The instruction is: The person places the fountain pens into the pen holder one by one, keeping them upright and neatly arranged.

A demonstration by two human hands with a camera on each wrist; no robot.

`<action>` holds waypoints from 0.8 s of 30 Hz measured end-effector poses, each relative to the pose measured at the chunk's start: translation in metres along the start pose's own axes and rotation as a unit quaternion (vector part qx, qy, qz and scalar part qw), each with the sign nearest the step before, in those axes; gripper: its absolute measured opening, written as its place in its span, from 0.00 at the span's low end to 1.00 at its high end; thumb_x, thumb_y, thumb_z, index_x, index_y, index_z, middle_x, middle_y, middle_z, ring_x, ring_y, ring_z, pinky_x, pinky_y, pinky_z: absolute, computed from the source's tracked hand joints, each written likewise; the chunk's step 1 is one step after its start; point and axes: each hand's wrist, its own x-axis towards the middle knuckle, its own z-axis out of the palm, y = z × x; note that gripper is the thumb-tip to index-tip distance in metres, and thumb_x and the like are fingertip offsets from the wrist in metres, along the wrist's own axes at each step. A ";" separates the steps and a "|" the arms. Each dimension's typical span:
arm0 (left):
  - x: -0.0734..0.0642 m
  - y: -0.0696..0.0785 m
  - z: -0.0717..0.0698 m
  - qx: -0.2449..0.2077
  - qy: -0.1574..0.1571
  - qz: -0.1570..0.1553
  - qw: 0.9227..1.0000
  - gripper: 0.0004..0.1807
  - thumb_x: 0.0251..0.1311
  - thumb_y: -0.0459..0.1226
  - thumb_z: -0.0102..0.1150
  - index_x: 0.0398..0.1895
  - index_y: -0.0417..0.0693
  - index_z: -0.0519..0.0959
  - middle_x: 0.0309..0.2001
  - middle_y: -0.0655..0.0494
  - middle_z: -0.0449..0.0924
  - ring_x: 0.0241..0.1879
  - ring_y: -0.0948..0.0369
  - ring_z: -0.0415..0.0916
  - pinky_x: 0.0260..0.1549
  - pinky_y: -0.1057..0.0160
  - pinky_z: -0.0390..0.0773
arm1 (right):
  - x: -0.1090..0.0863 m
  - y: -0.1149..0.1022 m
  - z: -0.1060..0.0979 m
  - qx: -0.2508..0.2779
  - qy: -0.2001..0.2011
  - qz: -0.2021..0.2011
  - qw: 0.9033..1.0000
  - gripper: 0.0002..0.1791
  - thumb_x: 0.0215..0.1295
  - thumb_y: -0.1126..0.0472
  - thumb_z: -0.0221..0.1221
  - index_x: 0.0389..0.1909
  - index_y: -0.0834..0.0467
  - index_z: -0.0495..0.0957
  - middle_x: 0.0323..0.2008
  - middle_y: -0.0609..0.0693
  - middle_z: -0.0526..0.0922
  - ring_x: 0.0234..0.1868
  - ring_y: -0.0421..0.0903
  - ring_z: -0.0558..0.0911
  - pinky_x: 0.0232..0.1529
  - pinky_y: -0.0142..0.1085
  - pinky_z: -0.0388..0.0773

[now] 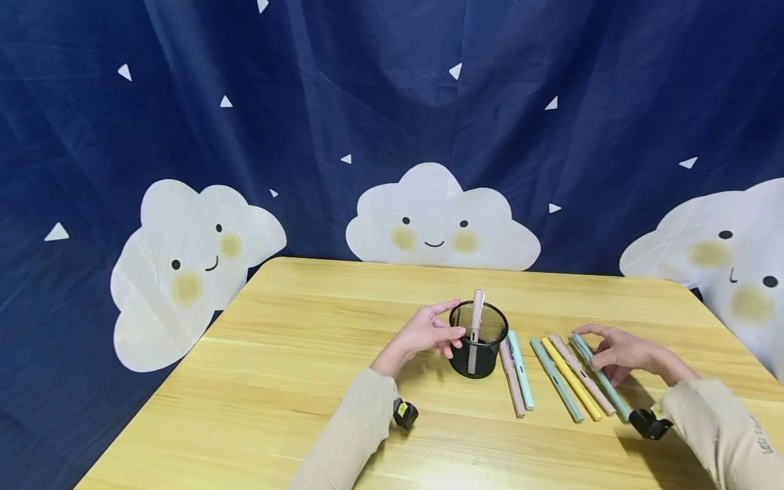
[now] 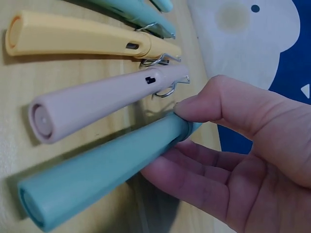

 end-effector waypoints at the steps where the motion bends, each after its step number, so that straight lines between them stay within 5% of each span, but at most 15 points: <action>1: 0.000 0.000 0.000 0.000 0.000 0.001 1.000 0.37 0.55 0.33 0.58 0.67 0.46 0.54 0.21 0.50 0.79 0.13 0.62 0.73 0.12 0.70 0.68 | 0.000 -0.001 0.000 -0.002 -0.001 -0.002 1.000 0.36 0.53 0.71 0.54 0.59 0.72 0.46 0.26 0.55 0.70 0.19 0.46 0.73 0.20 0.44 0.77; 14: -0.001 0.000 0.000 0.001 0.001 -0.002 1.000 0.36 0.56 0.32 0.58 0.67 0.46 0.54 0.21 0.51 0.79 0.13 0.62 0.73 0.12 0.69 0.67 | -0.002 -0.003 -0.003 0.028 0.009 -0.024 0.999 0.35 0.57 0.69 0.53 0.61 0.71 0.45 0.28 0.56 0.72 0.20 0.46 0.74 0.22 0.43 0.77; 20: -0.001 0.001 0.000 -0.002 0.000 -0.003 1.000 0.36 0.56 0.32 0.58 0.67 0.46 0.54 0.20 0.51 0.79 0.13 0.62 0.73 0.13 0.69 0.67 | -0.004 -0.002 -0.005 0.066 0.011 -0.056 0.996 0.28 0.58 0.71 0.50 0.53 0.38 0.60 0.30 0.55 0.71 0.23 0.43 0.74 0.25 0.42 0.78; 24: -0.001 0.001 0.000 0.002 0.001 0.000 1.000 0.37 0.55 0.33 0.59 0.67 0.46 0.55 0.20 0.51 0.79 0.12 0.62 0.73 0.12 0.69 0.68 | -0.004 -0.003 -0.004 0.089 0.009 -0.079 0.993 0.30 0.59 0.72 0.48 0.47 0.30 0.62 0.30 0.54 0.71 0.25 0.43 0.75 0.26 0.43 0.79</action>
